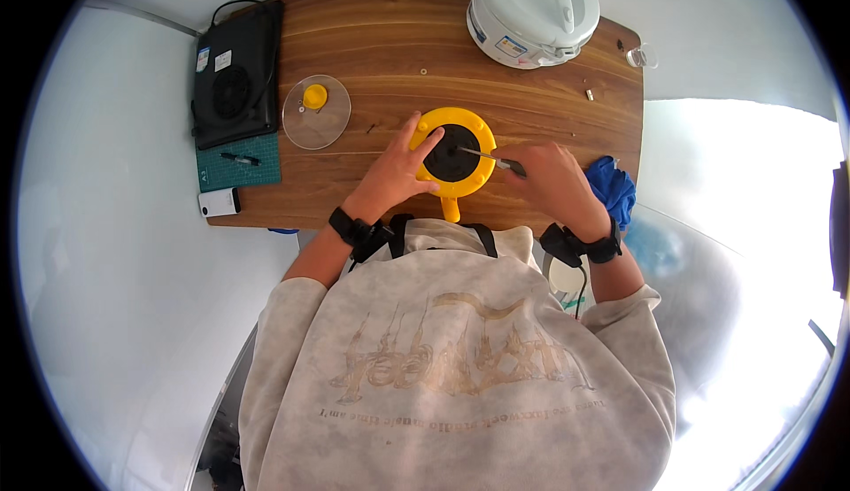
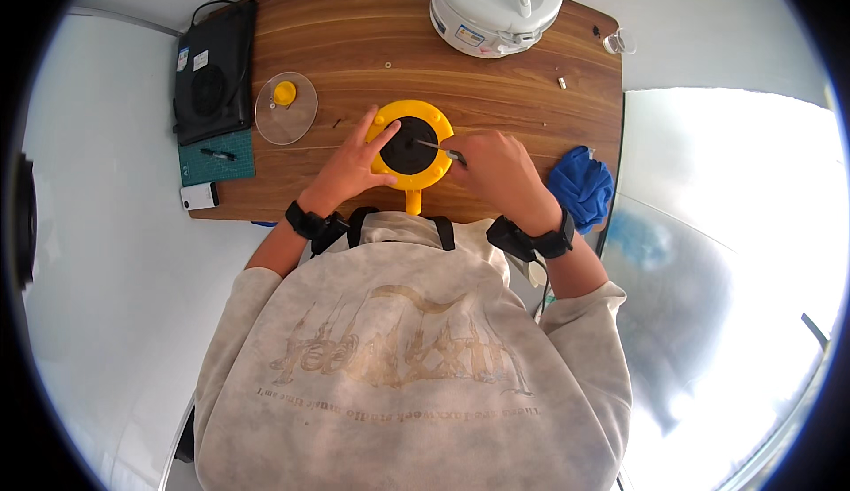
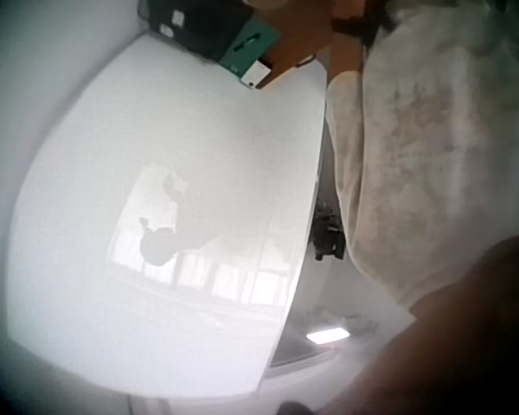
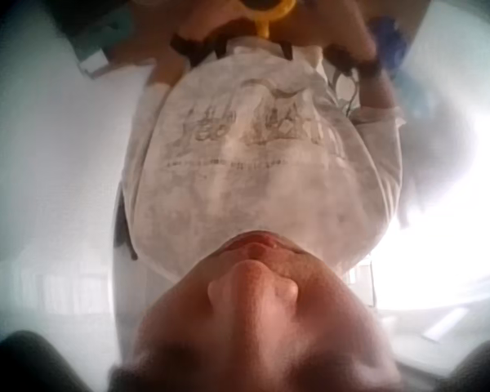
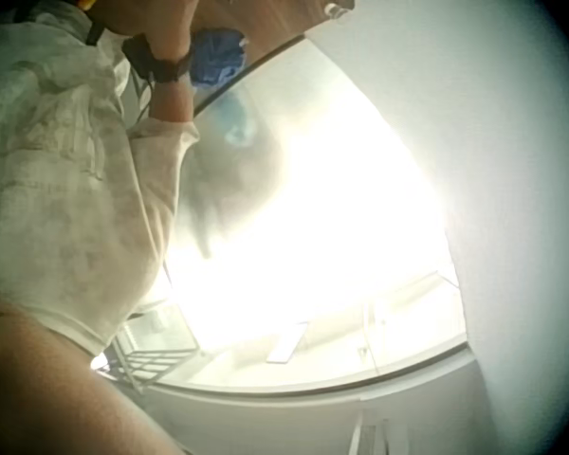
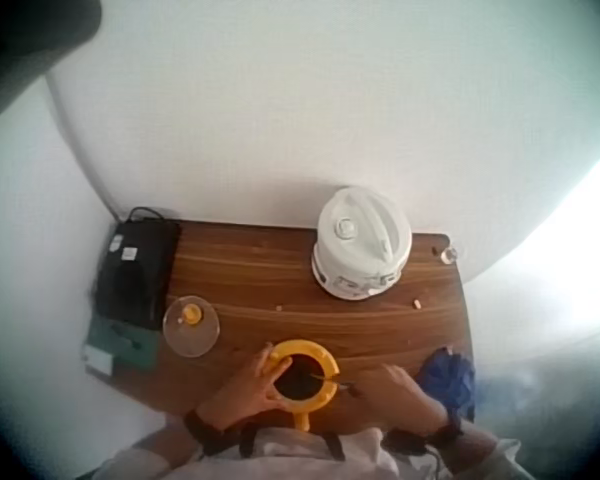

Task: The person uses a screwdriver to remove screws from the bottom of a yellow electric kettle. They remove the base plate, inspect the interior, and then reattach the base plate, securing it with the screws.

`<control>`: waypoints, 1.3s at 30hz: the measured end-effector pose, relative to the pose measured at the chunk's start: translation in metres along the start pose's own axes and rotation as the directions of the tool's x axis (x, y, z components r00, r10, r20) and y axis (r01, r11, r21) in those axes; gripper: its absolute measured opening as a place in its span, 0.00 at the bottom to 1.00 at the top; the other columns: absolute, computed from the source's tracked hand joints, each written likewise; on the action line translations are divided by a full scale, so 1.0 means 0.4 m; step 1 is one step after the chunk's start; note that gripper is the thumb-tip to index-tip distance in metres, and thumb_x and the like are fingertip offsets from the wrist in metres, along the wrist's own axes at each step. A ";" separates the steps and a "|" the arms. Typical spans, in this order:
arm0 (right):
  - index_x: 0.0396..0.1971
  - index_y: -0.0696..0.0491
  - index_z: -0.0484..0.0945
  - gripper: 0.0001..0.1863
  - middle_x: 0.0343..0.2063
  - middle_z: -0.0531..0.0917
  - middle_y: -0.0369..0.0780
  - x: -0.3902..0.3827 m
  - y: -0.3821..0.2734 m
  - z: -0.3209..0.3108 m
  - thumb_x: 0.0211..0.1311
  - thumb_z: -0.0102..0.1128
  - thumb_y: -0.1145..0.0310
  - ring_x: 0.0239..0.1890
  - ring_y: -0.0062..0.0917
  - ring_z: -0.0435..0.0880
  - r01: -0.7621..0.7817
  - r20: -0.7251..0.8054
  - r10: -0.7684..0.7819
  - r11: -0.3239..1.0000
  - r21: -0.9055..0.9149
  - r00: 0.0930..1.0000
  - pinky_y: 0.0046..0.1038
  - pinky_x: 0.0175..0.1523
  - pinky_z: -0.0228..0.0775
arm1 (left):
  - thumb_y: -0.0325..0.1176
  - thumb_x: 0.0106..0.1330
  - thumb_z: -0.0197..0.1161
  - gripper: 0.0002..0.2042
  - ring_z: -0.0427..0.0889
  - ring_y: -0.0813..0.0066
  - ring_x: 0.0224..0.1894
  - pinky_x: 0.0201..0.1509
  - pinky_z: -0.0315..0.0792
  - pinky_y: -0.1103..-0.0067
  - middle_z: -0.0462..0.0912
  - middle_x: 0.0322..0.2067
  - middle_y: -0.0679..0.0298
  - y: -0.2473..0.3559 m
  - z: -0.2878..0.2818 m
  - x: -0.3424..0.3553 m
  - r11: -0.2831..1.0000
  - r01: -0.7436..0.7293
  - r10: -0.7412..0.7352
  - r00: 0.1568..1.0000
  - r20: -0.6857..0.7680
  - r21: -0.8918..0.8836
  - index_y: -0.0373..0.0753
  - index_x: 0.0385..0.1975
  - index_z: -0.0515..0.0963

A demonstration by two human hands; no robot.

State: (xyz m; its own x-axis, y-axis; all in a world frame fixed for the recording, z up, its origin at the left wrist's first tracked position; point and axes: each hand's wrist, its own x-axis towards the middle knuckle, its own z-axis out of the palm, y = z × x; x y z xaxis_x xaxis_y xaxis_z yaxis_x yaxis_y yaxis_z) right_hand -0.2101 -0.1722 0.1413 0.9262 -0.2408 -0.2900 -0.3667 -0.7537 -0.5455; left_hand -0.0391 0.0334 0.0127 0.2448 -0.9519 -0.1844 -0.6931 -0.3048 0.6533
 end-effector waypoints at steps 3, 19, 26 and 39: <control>0.46 0.51 0.86 0.16 0.30 0.86 0.48 0.010 -0.010 0.013 0.56 0.63 0.69 0.34 0.42 0.85 0.017 0.020 -0.016 0.999 -0.047 1.000 0.39 0.41 0.77 | 0.40 0.50 0.80 0.51 0.54 0.42 0.75 0.76 0.59 0.62 0.44 0.74 0.43 -0.003 0.011 0.000 0.999 -0.014 0.013 1.000 0.010 0.037 0.52 0.75 0.55; 0.26 0.52 0.84 0.02 0.24 0.85 0.43 0.020 -0.059 0.068 0.53 0.64 0.71 0.28 0.37 0.88 0.185 0.151 -0.135 0.902 -0.391 0.979 0.34 0.32 0.80 | 0.37 0.50 0.79 0.51 0.56 0.41 0.74 0.75 0.61 0.63 0.44 0.74 0.41 0.004 0.019 -0.007 0.998 0.053 -0.053 0.998 0.037 -0.022 0.50 0.76 0.54; 0.29 0.52 0.84 0.05 0.25 0.85 0.44 0.028 -0.020 0.073 0.54 0.64 0.69 0.28 0.38 0.87 0.098 0.134 -0.054 0.932 -0.348 0.990 0.37 0.32 0.80 | 0.35 0.53 0.77 0.47 0.61 0.42 0.72 0.72 0.65 0.65 0.47 0.74 0.43 0.020 0.006 -0.007 0.989 0.134 -0.129 0.990 0.064 -0.066 0.50 0.74 0.57; 0.55 0.51 0.77 0.20 0.36 0.86 0.47 -0.060 0.095 0.051 0.62 0.61 0.70 0.40 0.44 0.86 -0.145 -0.109 0.218 0.875 0.463 0.970 0.35 0.48 0.75 | 0.34 0.54 0.76 0.44 0.64 0.43 0.70 0.71 0.66 0.64 0.51 0.72 0.44 0.000 -0.022 0.015 0.987 0.162 -0.162 0.982 0.096 0.013 0.55 0.73 0.61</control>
State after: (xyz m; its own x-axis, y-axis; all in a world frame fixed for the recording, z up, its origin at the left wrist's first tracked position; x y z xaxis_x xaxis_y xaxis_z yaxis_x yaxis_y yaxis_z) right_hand -0.2479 -0.1827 0.1115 0.8276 -0.4645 -0.3150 -0.4955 -0.3412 -0.7988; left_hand -0.0316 0.0280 0.0182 0.2880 -0.8884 -0.3576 -0.6530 -0.4553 0.6053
